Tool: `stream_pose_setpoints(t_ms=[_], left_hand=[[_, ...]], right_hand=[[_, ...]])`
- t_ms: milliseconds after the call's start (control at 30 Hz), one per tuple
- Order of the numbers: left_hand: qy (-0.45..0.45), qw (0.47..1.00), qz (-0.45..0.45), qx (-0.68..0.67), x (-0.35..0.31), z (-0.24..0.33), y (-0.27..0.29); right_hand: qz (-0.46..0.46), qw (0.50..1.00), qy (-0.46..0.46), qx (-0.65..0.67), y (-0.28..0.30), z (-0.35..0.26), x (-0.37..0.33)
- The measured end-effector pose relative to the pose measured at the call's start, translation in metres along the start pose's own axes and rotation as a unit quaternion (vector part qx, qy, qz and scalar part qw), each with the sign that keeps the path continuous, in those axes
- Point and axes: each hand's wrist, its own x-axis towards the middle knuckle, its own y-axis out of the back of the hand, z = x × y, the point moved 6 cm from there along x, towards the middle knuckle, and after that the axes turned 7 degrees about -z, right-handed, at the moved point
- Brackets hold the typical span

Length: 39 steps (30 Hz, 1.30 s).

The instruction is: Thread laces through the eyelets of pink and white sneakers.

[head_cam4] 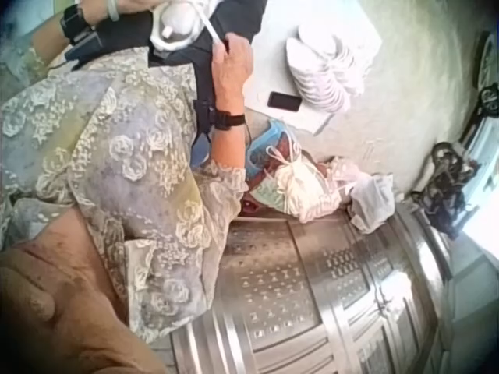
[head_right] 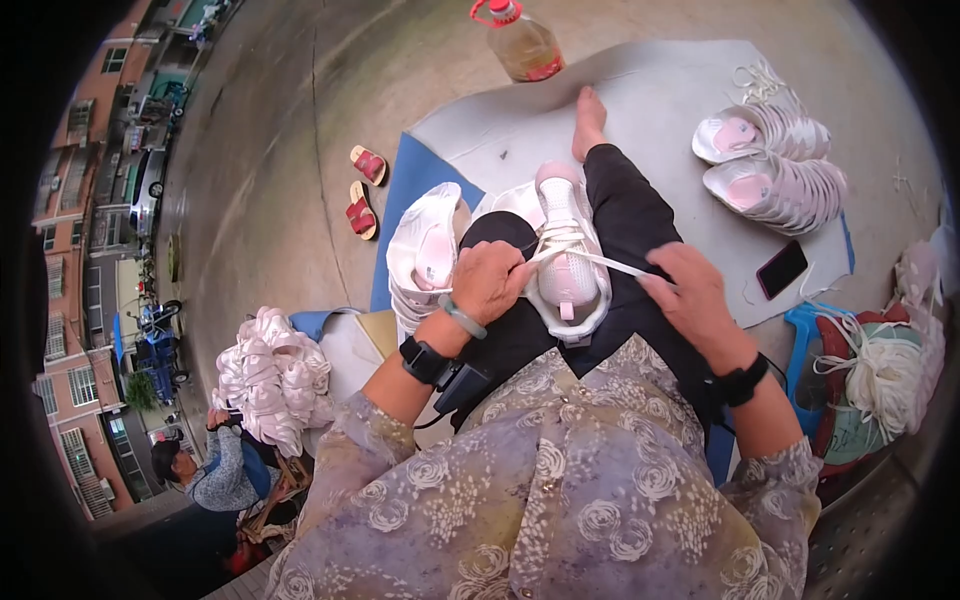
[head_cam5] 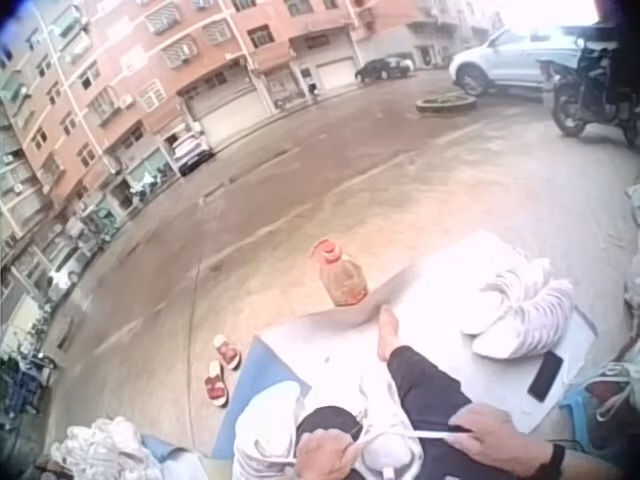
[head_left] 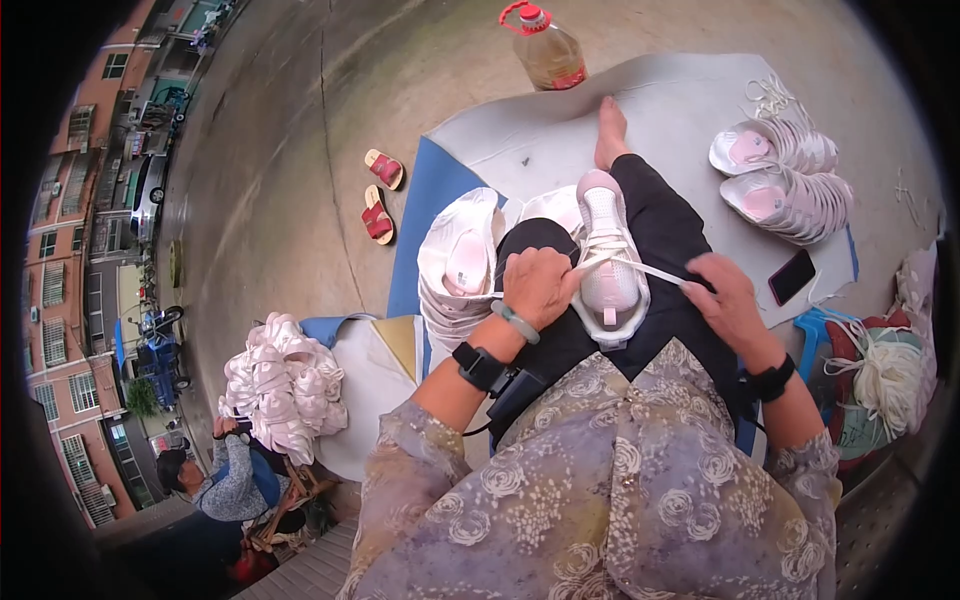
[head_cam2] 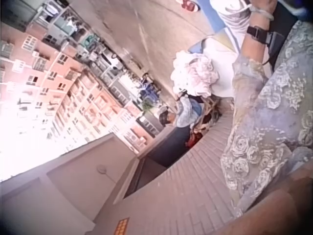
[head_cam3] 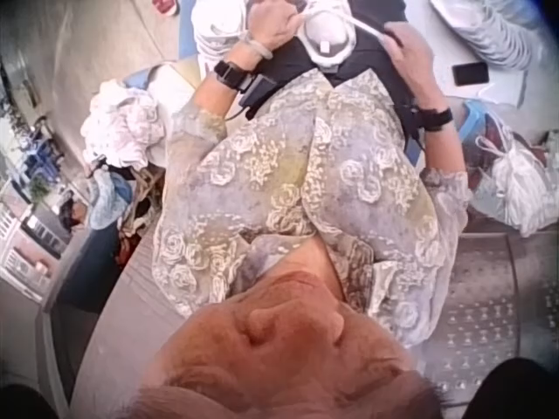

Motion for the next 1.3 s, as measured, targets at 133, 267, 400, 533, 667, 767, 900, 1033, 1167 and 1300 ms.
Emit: stream_pose_setpoints(t_ms=[133, 267, 400, 533, 667, 767, 900, 1033, 1167, 1300], left_hand=[[0.015, 0.998, 0.011, -0.059, -0.006, -0.008, -0.001], [0.032, 0.996, -0.011, -0.085, -0.007, -0.01, -0.01], [0.029, 0.998, -0.02, -0.055, -0.006, -0.005, -0.014], [0.043, 0.994, 0.01, -0.102, 0.001, -0.007, 0.0], [-0.001, 0.982, 0.013, -0.189, 0.018, 0.003, 0.021], [-0.036, 0.999, -0.02, -0.029, 0.022, 0.029, 0.032], [-0.099, 0.988, -0.071, 0.098, 0.023, 0.048, 0.025], [-0.16, 0.964, -0.019, 0.21, 0.024, 0.041, 0.016], [-0.171, 0.959, -0.01, 0.227, 0.013, 0.028, 0.02], [-0.126, 0.976, -0.015, 0.178, -0.009, -0.005, -0.001]], right_hand=[[-0.011, 0.991, 0.085, -0.101, -0.036, -0.031, 0.026], [-0.067, 0.974, 0.098, -0.191, -0.064, -0.032, 0.037], [-0.058, 0.967, 0.141, -0.202, -0.062, -0.022, 0.046], [-0.08, 0.975, 0.124, -0.164, -0.063, -0.018, 0.047], [-0.074, 0.982, 0.105, -0.141, -0.068, -0.019, 0.042], [-0.072, 0.987, 0.079, -0.118, -0.071, -0.015, 0.041], [-0.078, 0.989, 0.083, -0.097, -0.072, -0.014, 0.037], [-0.068, 0.99, 0.098, -0.082, -0.072, -0.012, 0.036], [-0.07, 0.989, 0.09, -0.09, -0.074, -0.002, 0.034], [-0.079, 0.991, 0.101, -0.036, -0.069, -0.008, 0.035]])
